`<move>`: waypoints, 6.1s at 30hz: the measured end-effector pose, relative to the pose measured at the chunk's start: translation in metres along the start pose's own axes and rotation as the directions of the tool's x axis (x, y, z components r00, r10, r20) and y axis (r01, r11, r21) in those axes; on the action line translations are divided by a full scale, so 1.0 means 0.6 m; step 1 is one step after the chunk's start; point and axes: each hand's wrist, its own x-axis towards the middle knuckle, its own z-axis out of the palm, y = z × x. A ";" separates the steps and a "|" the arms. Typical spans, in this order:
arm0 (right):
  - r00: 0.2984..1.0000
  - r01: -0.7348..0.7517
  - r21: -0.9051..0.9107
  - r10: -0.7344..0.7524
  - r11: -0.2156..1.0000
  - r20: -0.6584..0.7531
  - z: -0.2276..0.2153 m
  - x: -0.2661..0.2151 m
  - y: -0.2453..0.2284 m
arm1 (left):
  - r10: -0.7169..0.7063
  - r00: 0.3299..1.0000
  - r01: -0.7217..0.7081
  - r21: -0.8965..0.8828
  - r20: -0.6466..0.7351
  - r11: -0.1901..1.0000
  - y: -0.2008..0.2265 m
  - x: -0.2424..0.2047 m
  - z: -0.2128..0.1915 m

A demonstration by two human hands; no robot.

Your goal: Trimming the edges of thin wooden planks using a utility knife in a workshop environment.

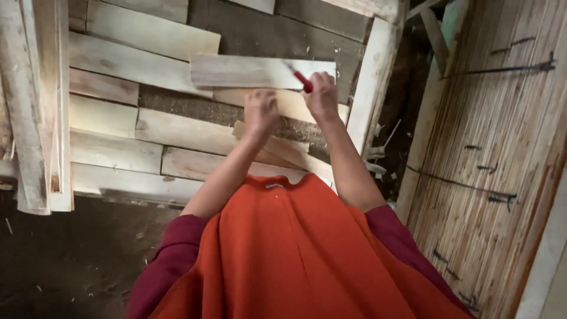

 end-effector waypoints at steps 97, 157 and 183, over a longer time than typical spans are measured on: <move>0.775 -0.508 0.125 0.389 0.852 0.497 -0.040 -0.002 0.006 | 0.097 0.902 -0.373 0.647 0.420 0.665 0.011 0.103 0.045; 0.964 -0.247 0.404 0.264 0.881 0.012 0.080 0.179 -0.138 | -0.263 0.902 0.029 0.561 0.342 0.827 -0.102 0.407 -0.040; 0.946 -0.323 0.377 0.309 0.868 0.098 0.101 0.172 -0.137 | -0.325 0.886 0.055 0.623 0.329 0.780 -0.112 0.440 -0.010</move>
